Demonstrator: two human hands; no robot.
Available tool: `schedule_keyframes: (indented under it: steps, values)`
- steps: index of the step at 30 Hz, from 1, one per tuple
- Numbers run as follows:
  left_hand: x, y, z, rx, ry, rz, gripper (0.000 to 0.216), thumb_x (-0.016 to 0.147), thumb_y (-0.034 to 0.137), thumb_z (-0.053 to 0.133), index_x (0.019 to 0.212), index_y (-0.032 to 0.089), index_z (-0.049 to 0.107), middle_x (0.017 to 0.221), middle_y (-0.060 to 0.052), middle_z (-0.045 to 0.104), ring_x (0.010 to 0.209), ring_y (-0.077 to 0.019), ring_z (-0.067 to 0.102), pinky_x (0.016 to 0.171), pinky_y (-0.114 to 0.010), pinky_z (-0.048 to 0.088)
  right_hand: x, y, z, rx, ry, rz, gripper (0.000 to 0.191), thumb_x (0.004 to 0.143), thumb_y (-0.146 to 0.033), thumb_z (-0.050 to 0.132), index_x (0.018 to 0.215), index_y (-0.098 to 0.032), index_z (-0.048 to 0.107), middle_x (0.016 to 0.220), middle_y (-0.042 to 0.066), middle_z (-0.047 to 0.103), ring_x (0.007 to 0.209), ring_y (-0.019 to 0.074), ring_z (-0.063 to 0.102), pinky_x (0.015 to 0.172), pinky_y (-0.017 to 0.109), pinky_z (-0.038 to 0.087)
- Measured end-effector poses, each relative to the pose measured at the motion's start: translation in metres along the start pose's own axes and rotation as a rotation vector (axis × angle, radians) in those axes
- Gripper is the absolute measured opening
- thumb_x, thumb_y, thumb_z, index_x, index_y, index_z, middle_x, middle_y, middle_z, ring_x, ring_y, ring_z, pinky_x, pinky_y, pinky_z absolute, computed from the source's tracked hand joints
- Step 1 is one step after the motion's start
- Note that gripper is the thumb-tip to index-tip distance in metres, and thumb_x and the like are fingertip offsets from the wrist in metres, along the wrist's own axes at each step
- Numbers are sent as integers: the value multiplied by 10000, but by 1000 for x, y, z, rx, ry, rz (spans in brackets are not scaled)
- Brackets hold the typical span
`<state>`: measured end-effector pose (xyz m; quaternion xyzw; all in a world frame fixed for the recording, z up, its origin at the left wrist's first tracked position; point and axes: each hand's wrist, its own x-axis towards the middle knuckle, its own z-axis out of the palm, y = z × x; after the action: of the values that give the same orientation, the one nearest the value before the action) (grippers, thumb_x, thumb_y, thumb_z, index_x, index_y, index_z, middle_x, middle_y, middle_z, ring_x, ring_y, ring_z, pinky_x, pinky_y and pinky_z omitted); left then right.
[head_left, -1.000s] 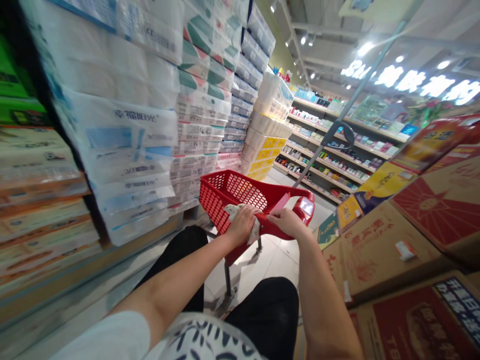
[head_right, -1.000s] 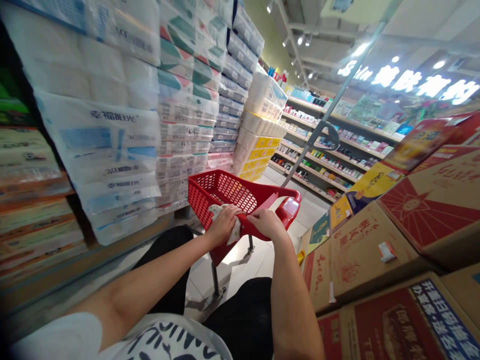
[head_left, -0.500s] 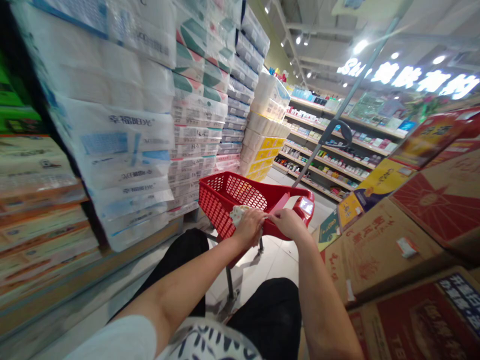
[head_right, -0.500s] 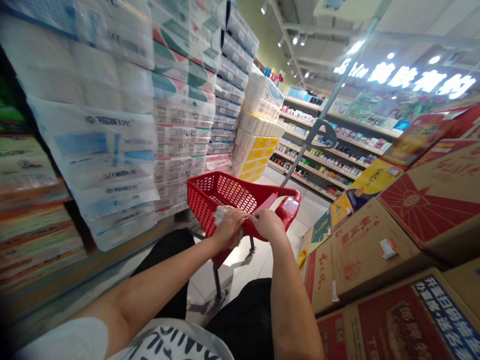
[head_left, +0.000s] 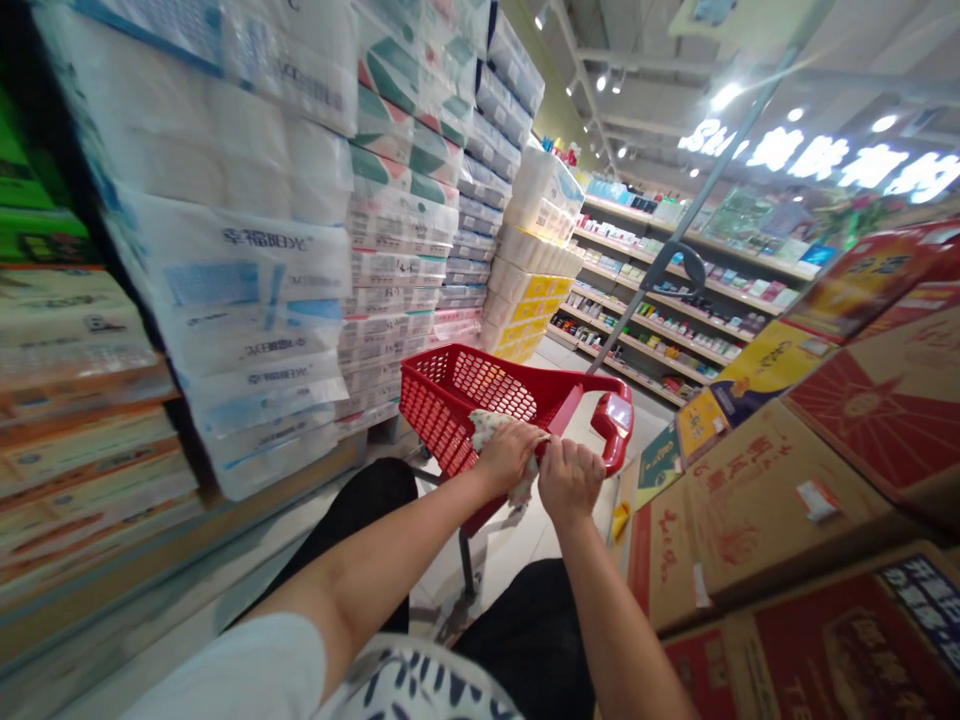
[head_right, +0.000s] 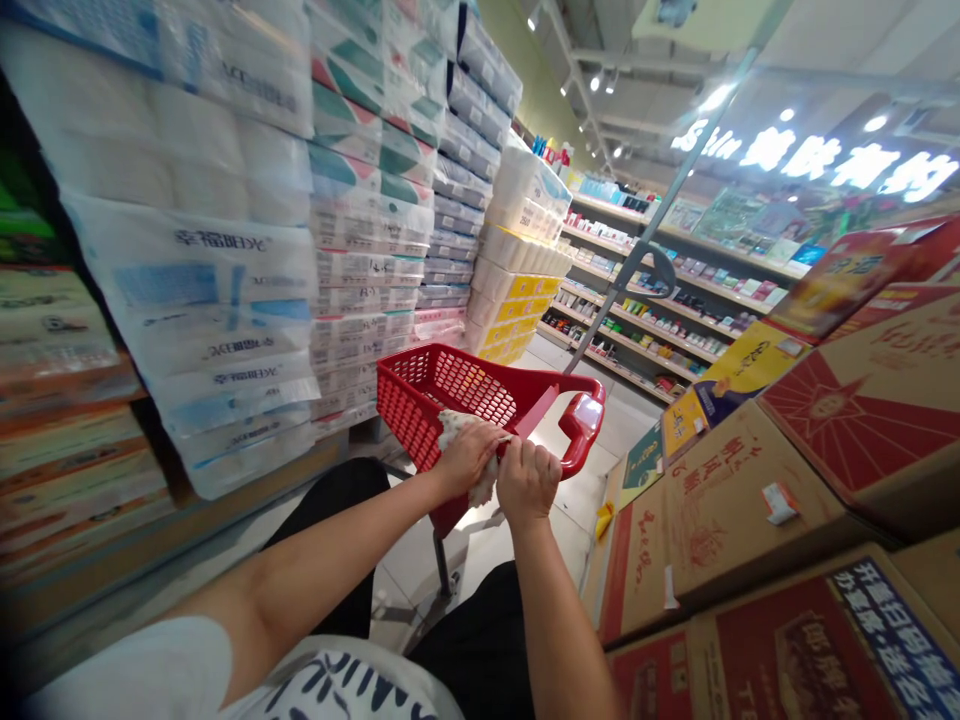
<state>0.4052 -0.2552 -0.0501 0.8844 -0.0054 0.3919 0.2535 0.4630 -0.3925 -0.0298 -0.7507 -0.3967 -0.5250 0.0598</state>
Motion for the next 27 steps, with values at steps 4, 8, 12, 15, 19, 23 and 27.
schedule_keyframes:
  steps: [4,8,12,15,19,23,27]
  values:
    - [-3,-8,2,120,24,-75,383,997,320,255,1138,193,588,1128,-73,642,1078,-217,540,1019,-446,396,1,-1,2,20,10,9,202,930,-190,470,1062,-183,623,808,50,615,800,209,484,830,392,267]
    - [-8,-4,6,142,45,-63,366,982,341,273,1160,200,561,1137,-92,605,1098,-241,503,1025,-477,364,0,-4,1,36,27,37,182,931,-214,482,1037,-184,628,794,47,612,802,212,481,822,391,270]
    - [-13,-8,4,162,-9,-29,374,972,380,306,1209,195,528,1165,-85,578,1133,-235,476,1051,-456,350,0,-5,-3,38,39,31,167,929,-224,503,1033,-187,629,801,43,623,810,212,488,817,388,277]
    - [-13,-13,5,206,37,-150,366,977,364,279,1181,203,537,1148,-81,570,1130,-236,470,1070,-473,333,0,-5,-4,43,49,29,167,923,-202,507,1033,-189,632,806,43,630,817,211,496,825,387,280]
    - [-13,-5,8,189,59,-115,356,972,320,264,1187,216,527,1156,-88,557,1121,-238,462,1057,-473,348,-1,-4,-3,46,60,50,159,923,-207,506,1017,-189,634,807,44,634,822,213,503,823,388,285]
    - [-14,-6,5,180,-16,-78,365,971,365,286,1190,200,528,1158,-94,561,1125,-246,462,1071,-473,335,-1,-4,-3,42,58,44,159,922,-213,513,1023,-194,634,806,38,638,814,212,509,822,388,289]
    - [-15,-13,3,238,8,-155,376,979,378,266,1170,196,534,1146,-96,558,1129,-254,454,1084,-502,309,-2,-4,-5,43,55,51,165,921,-200,510,1027,-192,637,816,41,639,823,208,513,832,388,292]
